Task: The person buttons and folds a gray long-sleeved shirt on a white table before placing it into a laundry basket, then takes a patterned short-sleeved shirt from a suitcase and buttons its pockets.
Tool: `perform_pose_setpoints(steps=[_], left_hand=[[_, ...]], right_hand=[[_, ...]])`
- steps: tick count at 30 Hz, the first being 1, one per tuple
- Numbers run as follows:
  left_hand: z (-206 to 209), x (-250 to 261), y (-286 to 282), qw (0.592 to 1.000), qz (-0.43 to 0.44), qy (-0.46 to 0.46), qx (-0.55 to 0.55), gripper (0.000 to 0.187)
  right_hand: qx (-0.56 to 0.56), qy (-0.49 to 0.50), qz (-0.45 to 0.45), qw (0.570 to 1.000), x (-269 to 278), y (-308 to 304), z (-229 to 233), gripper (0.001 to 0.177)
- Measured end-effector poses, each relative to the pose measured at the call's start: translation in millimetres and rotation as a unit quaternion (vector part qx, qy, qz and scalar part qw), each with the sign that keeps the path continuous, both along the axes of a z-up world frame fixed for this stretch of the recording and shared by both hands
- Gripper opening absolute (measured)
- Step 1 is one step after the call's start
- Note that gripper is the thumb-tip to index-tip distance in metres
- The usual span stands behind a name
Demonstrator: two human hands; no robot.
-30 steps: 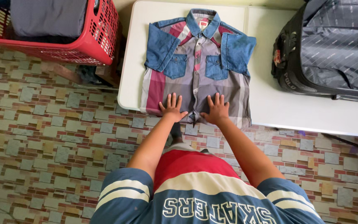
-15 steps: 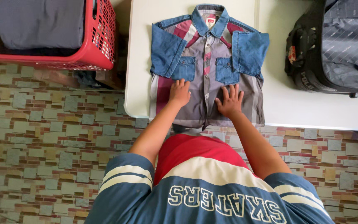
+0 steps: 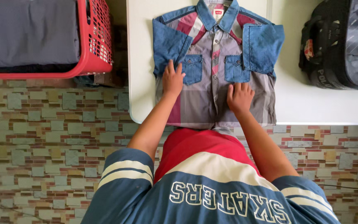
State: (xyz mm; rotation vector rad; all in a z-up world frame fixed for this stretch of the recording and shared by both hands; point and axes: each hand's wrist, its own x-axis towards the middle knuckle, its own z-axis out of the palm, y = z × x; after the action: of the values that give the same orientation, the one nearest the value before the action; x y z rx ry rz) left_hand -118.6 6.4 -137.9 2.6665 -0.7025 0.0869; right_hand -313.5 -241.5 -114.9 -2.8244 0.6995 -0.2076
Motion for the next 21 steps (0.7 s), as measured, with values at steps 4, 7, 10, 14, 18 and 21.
perform_pose_setpoints(steps=[4,7,10,14,18,21], left_hand=[[-8.5,22.9,-5.1,0.999,0.005,0.020,0.029,0.045],[-13.6,31.3,-11.6,0.998,-0.008,-0.015,0.052,0.044],[-2.7,51.0,-8.5,0.998,0.030,0.000,0.051,0.039],[23.8,95.9,26.0,0.982,0.177,-0.068,-0.019,0.042],[40.6,105.0,51.5,0.952,0.300,-0.057,0.014,0.052],[44.5,77.2,30.8,0.950,0.264,-0.138,0.089,0.071]], right_hand=[[0.011,-0.113,-0.037,0.993,48.7,-25.3,15.7,0.032],[0.017,-0.132,-0.053,0.990,76.8,-52.5,13.0,0.049],[0.067,-0.104,-0.052,0.991,93.8,-79.5,5.8,0.059],[0.122,-0.069,0.017,0.990,95.3,-112.5,0.9,0.054],[0.172,-0.059,0.041,0.982,80.3,-135.3,-13.8,0.041],[0.135,-0.078,0.050,0.986,72.4,-148.2,-37.8,0.029]])
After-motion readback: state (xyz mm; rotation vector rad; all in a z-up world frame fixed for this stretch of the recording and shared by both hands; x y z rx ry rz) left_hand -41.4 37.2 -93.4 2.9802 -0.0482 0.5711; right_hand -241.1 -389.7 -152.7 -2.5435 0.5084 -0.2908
